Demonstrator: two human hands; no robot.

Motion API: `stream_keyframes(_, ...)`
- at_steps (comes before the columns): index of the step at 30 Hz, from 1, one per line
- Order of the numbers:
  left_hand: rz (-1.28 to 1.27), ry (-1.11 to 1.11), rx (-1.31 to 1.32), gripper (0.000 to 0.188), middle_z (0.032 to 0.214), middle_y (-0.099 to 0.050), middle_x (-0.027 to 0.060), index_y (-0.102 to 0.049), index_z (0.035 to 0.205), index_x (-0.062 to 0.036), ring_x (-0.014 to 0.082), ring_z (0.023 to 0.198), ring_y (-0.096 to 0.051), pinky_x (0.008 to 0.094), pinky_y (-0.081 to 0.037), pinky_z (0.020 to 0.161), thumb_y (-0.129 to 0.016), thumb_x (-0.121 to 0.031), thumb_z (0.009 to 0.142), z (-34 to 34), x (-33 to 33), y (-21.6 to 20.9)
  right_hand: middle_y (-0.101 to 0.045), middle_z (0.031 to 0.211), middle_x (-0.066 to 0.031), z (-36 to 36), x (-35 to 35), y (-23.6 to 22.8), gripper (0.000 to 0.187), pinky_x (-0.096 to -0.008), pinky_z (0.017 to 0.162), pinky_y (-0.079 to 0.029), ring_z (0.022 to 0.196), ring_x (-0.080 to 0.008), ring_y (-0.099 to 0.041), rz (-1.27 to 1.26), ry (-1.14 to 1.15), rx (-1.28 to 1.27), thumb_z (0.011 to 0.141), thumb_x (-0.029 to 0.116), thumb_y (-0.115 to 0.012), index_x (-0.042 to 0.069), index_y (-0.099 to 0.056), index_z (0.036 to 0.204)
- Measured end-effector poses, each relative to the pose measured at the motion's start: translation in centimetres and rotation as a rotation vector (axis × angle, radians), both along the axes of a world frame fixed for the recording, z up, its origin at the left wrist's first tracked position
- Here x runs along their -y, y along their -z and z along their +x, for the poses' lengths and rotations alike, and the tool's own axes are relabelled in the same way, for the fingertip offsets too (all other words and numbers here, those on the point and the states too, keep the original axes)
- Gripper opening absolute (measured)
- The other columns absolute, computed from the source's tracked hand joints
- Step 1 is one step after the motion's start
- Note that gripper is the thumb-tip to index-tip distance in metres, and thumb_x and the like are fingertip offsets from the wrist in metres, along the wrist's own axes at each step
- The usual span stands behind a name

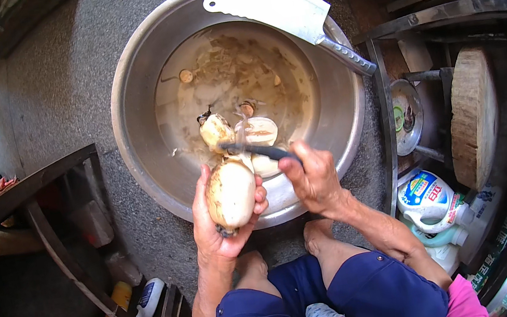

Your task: The person sits on the floor and peels several root vegetables over a metal basin. They use a peeler to remove the skin and a cleaver to cut off the ends, placing the peeled pieces into the basin.

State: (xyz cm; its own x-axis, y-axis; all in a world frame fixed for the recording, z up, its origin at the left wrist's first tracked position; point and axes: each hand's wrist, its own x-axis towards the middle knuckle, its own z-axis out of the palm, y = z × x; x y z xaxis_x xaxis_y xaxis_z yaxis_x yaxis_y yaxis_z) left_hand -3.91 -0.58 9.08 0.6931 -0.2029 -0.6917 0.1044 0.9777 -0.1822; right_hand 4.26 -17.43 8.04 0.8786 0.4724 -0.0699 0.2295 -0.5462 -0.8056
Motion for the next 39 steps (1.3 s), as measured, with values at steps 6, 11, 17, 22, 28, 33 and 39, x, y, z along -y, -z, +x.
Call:
stream_keyframes(6,0.199,0.056,-0.1,0.065,0.087,-0.067,0.0147,-0.058,0.114,-0.0012,0.0276,0.073,-0.066,0.0397,-0.057,0.064,-0.046,-0.062,0.095,-0.3,-0.1,0.4,-0.058,0.064,-0.0074,-2.7,-0.9,-2.6,0.049,-0.0362,0.049,-0.048,0.055,-0.0253,-0.063,0.023,-0.35,0.22,0.084,0.052,-0.069,0.005,-0.059,0.079)
stream_keyframes(11,0.217,0.1,-0.113,0.059,0.085,-0.066,0.0149,-0.058,0.111,-0.0009,0.0267,0.068,-0.064,0.0393,-0.056,0.06,-0.048,-0.057,0.096,-0.1,-0.5,0.8,-0.059,0.064,-0.0058,-2.7,-0.8,-1.3,0.047,-0.0355,0.049,-0.049,0.056,-0.024,-0.064,0.047,-0.35,0.225,0.083,0.052,-0.07,0.005,-0.061,0.079)
stream_keyframes(17,0.243,0.222,-0.088,0.059,0.085,-0.064,0.0208,-0.06,0.109,-0.0016,0.0315,0.065,-0.06,0.0379,-0.047,0.052,-0.048,-0.058,0.096,-1.2,0.4,0.6,-0.055,0.054,-0.0157,0.8,0.7,2.1,0.05,-0.0419,0.044,-0.044,0.049,-0.034,-0.06,-0.37,-0.005,0.041,0.091,0.05,-0.062,0.005,-0.051,0.072)
stream_keyframes(22,0.191,0.115,-0.113,0.063,0.086,-0.065,0.0209,-0.059,0.111,-0.0004,0.031,0.069,-0.065,0.0382,-0.054,0.056,-0.046,-0.06,0.096,0.2,0.2,0.8,-0.056,0.057,-0.0162,-0.1,0.9,-1.3,0.049,-0.0439,0.045,-0.044,0.051,-0.0362,-0.06,-0.071,-0.035,-0.031,0.094,0.048,-0.059,0.004,-0.052,0.075)
stream_keyframes(28,0.287,-0.014,-0.278,0.054,0.09,-0.068,0.0231,-0.058,0.113,0.0033,0.03,0.073,-0.07,0.0388,-0.061,0.065,-0.043,-0.047,0.101,-0.1,0.6,1.0,-0.055,0.059,-0.0122,-1.9,-0.1,-0.8,0.05,-0.039,0.044,-0.045,0.052,-0.0302,-0.061,-0.001,-0.22,0.199,0.087,0.052,-0.065,0.005,-0.053,0.075)
stream_keyframes(33,0.418,0.185,0.0,0.061,0.082,-0.064,0.0231,-0.058,0.111,0.0046,0.0306,0.059,-0.061,0.0352,-0.047,0.047,-0.039,-0.052,0.098,-0.4,0.4,0.2,-0.056,0.059,-0.0188,1.4,1.2,-0.1,0.049,-0.0428,0.048,-0.045,0.055,-0.0373,-0.061,-0.21,-0.024,-0.169,0.098,0.046,-0.054,0.002,-0.052,0.076)
stream_keyframes(39,0.398,0.071,-0.043,0.049,0.089,-0.066,0.0238,-0.056,0.108,-0.0019,0.0298,0.066,-0.065,0.0366,-0.054,0.052,-0.04,-0.047,0.099,-0.5,0.2,1.2,-0.055,0.062,-0.0211,-1.3,0.1,-2.6,0.047,-0.0426,0.051,-0.045,0.06,-0.0402,-0.06,0.075,-0.133,-0.272,0.095,0.046,-0.059,0.002,-0.053,0.081)
